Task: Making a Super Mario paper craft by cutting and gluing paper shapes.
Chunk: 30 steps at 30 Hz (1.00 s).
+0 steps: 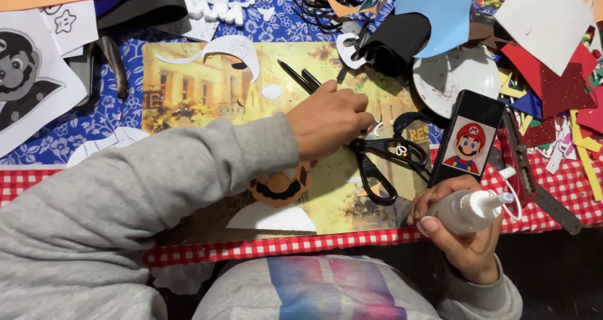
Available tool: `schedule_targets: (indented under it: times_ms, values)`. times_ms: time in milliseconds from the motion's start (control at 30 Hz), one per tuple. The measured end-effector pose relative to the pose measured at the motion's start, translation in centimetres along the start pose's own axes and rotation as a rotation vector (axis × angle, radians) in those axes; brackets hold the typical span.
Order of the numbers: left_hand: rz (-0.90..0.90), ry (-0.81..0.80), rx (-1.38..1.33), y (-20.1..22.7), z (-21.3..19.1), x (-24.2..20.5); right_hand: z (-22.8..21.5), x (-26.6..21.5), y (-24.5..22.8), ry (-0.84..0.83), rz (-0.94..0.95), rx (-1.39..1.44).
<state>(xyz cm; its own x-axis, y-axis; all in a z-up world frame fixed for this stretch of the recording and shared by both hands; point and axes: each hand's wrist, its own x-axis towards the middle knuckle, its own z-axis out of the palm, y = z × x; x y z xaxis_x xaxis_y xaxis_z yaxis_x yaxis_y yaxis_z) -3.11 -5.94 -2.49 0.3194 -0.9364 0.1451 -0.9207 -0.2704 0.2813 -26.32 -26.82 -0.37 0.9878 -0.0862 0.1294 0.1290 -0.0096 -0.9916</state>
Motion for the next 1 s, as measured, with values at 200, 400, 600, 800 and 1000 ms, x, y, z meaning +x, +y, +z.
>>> schedule_targets:
  times_ms: [200, 400, 600, 800, 1000]
  values:
    - [0.09, 0.144, 0.18, 0.8, 0.5, 1.0, -0.9, -0.1, 0.5, -0.007, 0.0, 0.016]
    - [0.183, 0.131, 0.249, -0.2, 1.3, 1.3, -1.0, 0.1, 0.5, -0.011, -0.004, 0.03]
    - [0.244, 0.307, 0.108, -0.1, 0.6, 0.5, -1.1, -0.1, 0.9, 0.002, 0.006, 0.031]
    - [0.501, 0.538, 0.01, 4.5, -5.1, -5.6, 1.0, 0.5, 0.3, 0.105, 0.14, 0.192]
    - [0.74, 0.594, 0.221, 9.1, -6.2, -11.5, 6.0, 2.2, -1.0, -0.159, 0.378, 0.274]
